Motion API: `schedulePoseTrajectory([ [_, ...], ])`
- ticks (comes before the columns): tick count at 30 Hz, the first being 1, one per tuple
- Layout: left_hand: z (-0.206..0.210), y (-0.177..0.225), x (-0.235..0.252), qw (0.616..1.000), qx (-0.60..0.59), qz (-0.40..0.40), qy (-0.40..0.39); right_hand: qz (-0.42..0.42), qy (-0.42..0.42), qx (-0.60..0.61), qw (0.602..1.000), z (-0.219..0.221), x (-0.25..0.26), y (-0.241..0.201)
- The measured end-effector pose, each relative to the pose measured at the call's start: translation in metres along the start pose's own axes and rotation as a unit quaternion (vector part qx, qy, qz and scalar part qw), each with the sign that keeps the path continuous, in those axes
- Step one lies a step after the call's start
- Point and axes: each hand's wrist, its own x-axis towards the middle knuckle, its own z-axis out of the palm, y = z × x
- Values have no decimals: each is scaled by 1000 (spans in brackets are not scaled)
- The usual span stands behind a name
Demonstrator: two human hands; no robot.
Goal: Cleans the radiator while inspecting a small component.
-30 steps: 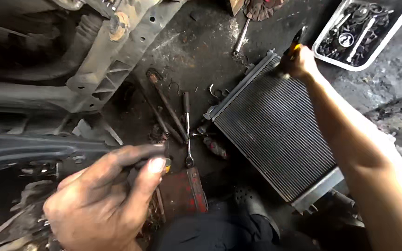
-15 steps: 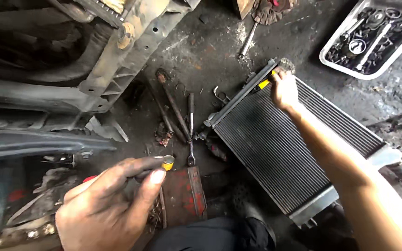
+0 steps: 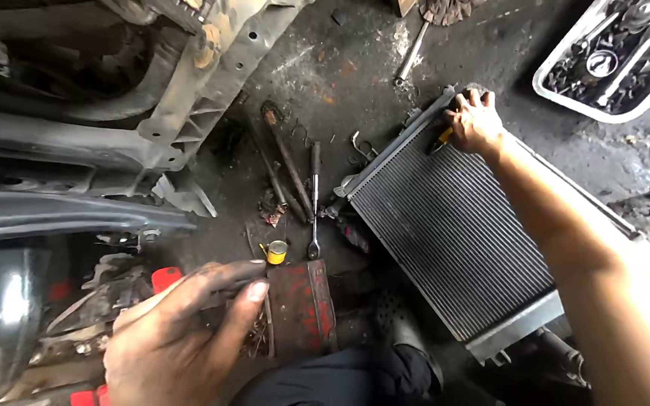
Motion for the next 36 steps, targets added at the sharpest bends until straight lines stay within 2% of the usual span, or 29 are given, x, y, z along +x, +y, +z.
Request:
schedulePoseTrajectory([
  [3,0,0,-2,1000,-3,6,4,-5,64,21,998,-3,-7,14],
  [6,-1,1,-3,1000,-20,8,2,44,144,101,983,-21,-14,27],
  [9,-2,1,-2,1000,-20,9,1,126,247,227,934,-46,-22,34],
  [12,2,1,1,1000,-17,19,10,171,337,276,883,-51,-24,34],
  [16,7,6,6,999,-15,30,17,183,407,308,840,-28,-30,14],
  [18,10,7,8,999,-14,35,20,206,401,315,835,-8,-34,-2],
  [20,12,7,10,999,-21,45,21,200,362,318,853,11,-44,-27],
  [22,14,7,13,998,-23,55,19,139,312,332,879,28,-59,-52],
  [24,15,7,16,998,-24,57,22,52,268,373,887,28,-69,-62],
  [26,14,6,16,998,-28,55,24,41,276,401,873,16,-68,-51],
  [29,13,7,13,997,-26,62,24,124,365,373,844,11,-52,-16],
  [31,15,9,14,997,-26,70,29,139,338,358,859,11,-50,-4],
  [34,18,9,17,996,-30,76,38,29,224,387,894,2,-66,-20],
  [36,18,8,19,996,-24,74,39,-5,177,408,896,-15,-68,-29],
])
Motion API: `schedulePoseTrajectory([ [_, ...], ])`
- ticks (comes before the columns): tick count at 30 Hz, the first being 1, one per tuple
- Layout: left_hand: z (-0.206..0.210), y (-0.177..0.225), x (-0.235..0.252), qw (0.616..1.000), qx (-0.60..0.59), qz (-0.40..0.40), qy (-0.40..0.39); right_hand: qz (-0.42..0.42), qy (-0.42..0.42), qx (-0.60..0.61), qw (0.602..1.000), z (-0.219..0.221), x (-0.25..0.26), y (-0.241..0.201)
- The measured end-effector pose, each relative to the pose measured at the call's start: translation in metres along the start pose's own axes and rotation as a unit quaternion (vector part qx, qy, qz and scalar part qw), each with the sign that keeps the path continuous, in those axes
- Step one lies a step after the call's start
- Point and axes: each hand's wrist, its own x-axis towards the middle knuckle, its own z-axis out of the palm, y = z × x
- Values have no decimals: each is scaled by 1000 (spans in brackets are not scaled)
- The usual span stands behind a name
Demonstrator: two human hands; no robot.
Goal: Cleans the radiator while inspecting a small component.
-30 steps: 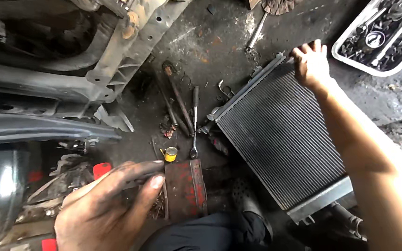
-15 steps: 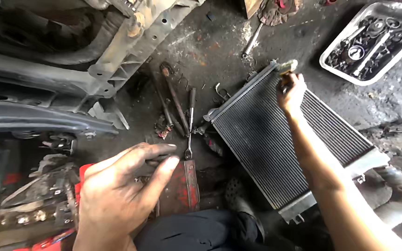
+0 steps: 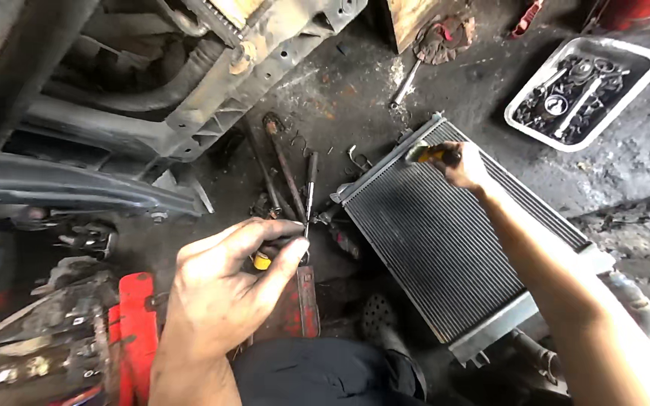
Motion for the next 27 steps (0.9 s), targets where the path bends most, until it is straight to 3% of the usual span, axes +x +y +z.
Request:
schedulePoseTrajectory([
  [4,1,6,-3,1000,3,0,-10,59,200,13,978,-4,17,16],
  [5,3,7,-3,1000,7,9,-13,74,214,10,974,-2,17,22],
  [7,6,6,-3,1000,11,22,-11,64,166,11,984,6,2,22],
  [10,6,1,-2,1000,8,22,-2,14,7,41,999,18,-18,2],
  [11,6,0,-2,1000,8,18,-2,10,-5,35,999,18,-17,-3],
  [14,4,3,-3,1000,-1,9,-11,46,153,5,987,18,-8,12],
  [16,6,5,-2,1000,-1,22,-14,64,212,10,975,25,-10,24],
  [18,9,3,1,999,2,30,-12,36,172,17,984,41,-34,11],
  [22,13,3,7,999,-1,34,-8,-1,-71,55,996,90,-92,-43],
  [23,14,4,8,999,-5,39,-11,-25,-98,37,994,88,-95,-47],
  [25,15,4,7,999,-8,46,-20,-53,-12,-8,998,66,-84,-35],
  [27,14,4,2,998,-9,47,-28,0,127,-54,990,37,-66,-4],
])
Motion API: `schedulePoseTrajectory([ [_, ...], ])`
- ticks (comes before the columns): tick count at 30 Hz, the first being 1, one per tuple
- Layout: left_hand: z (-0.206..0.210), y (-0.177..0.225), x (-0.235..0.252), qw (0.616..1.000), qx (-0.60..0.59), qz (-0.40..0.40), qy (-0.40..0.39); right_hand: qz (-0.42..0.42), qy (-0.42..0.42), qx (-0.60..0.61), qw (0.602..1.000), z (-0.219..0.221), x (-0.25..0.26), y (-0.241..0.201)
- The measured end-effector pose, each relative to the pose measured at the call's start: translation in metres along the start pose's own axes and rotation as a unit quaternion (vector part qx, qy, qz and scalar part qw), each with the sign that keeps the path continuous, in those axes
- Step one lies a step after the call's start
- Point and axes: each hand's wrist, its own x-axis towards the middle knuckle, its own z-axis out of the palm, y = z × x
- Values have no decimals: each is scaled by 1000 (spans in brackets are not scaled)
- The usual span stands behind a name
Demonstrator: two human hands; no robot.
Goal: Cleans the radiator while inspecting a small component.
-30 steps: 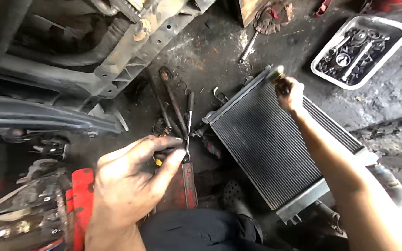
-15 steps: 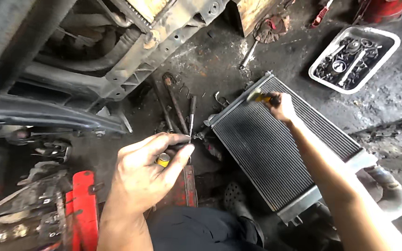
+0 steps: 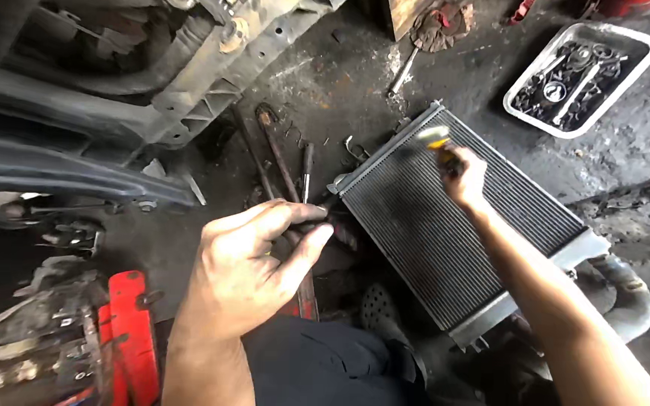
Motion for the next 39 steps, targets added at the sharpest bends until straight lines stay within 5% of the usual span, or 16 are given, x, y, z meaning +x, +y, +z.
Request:
schedulePoseTrajectory([
  [4,0,-7,5,1000,5,5,9,31,29,-42,998,-15,-6,21],
  [9,11,0,23,999,-7,43,5,2,-257,37,966,18,-56,-44],
  [14,14,-6,18,999,-1,45,-26,35,15,-50,998,-52,3,45],
  [17,9,-12,18,999,9,29,-13,46,69,-88,993,-58,5,43],
  [19,9,-11,22,999,8,31,-7,18,5,-61,998,-22,-24,7],
  [22,13,-4,28,999,-14,49,-11,9,-209,30,977,48,-84,-59],
  [25,16,-4,29,998,-21,59,-28,-40,-312,54,948,64,-93,-80],
  [27,11,-8,22,998,-9,42,-35,-12,-248,37,968,38,-64,-48],
  [31,-2,-17,9,1000,7,7,-11,30,32,-52,998,-36,6,41],
  [34,-6,-18,11,1000,3,11,7,50,84,-75,992,-29,5,25],
  [36,-3,-14,17,1000,-2,25,11,22,18,-11,1000,13,-29,-22],
  [39,5,-9,26,999,-16,47,-3,-10,-263,92,960,75,-78,-80],
])
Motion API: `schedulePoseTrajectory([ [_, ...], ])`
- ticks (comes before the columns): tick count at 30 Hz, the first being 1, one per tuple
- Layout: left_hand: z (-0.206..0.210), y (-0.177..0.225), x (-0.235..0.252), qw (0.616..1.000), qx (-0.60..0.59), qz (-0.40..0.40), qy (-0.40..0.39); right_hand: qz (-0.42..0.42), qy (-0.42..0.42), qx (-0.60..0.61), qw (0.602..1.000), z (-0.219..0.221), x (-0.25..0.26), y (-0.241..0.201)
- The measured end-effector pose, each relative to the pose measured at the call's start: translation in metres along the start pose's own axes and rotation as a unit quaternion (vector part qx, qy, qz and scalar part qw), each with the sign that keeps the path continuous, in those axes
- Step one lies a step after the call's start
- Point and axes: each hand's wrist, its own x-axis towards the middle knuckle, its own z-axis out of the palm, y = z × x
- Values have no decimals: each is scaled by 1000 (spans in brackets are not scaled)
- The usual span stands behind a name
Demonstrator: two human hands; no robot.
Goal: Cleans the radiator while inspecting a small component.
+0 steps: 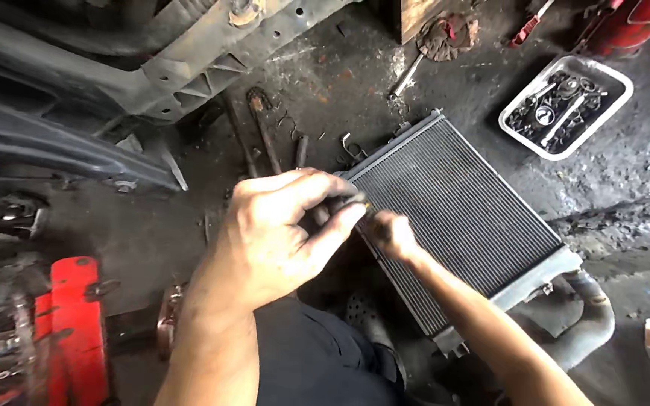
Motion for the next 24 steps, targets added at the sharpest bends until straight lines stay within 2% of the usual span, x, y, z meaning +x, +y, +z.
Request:
schedulePoseTrajectory([
  [1,2,-1,1,1000,-6,2,-7,-42,-76,9,996,8,1,-9],
  [2,2,-3,0,1000,-8,1,-14,-72,-95,1,993,1,4,-15],
  [3,1,-6,-2,1000,-7,-6,-19,-80,-62,-10,995,-16,7,-11],
  [5,-5,-10,-10,1000,2,-23,-17,-62,125,-53,989,-66,21,17],
  [7,-9,-11,-14,999,5,-33,-2,21,289,-113,950,-115,37,56],
  [9,-10,-10,-13,999,6,-34,9,88,349,-143,922,-130,42,79],
  [10,-10,-9,-10,999,6,-31,12,82,349,-143,922,-120,41,77],
  [12,-6,-9,-3,1000,2,-21,9,53,275,-101,955,-69,31,43],
  [14,0,-7,4,1000,-5,-13,0,45,106,-38,993,0,18,0],
  [16,5,-4,11,1000,-13,-9,-12,-3,-92,17,996,50,8,-35],
  [17,7,-4,13,1000,-13,-9,-16,-45,-132,31,990,58,7,-46],
  [18,7,-4,13,1000,-14,-9,-20,-66,-132,37,988,54,7,-50],
  [19,7,-6,11,1000,-14,-12,-23,-63,-99,33,993,38,10,-44],
  [21,2,-8,4,999,-11,-20,-25,-48,52,-2,997,-14,22,-6],
  [24,-4,-9,0,1000,9,-24,-9,17,312,-106,944,-108,40,63],
])
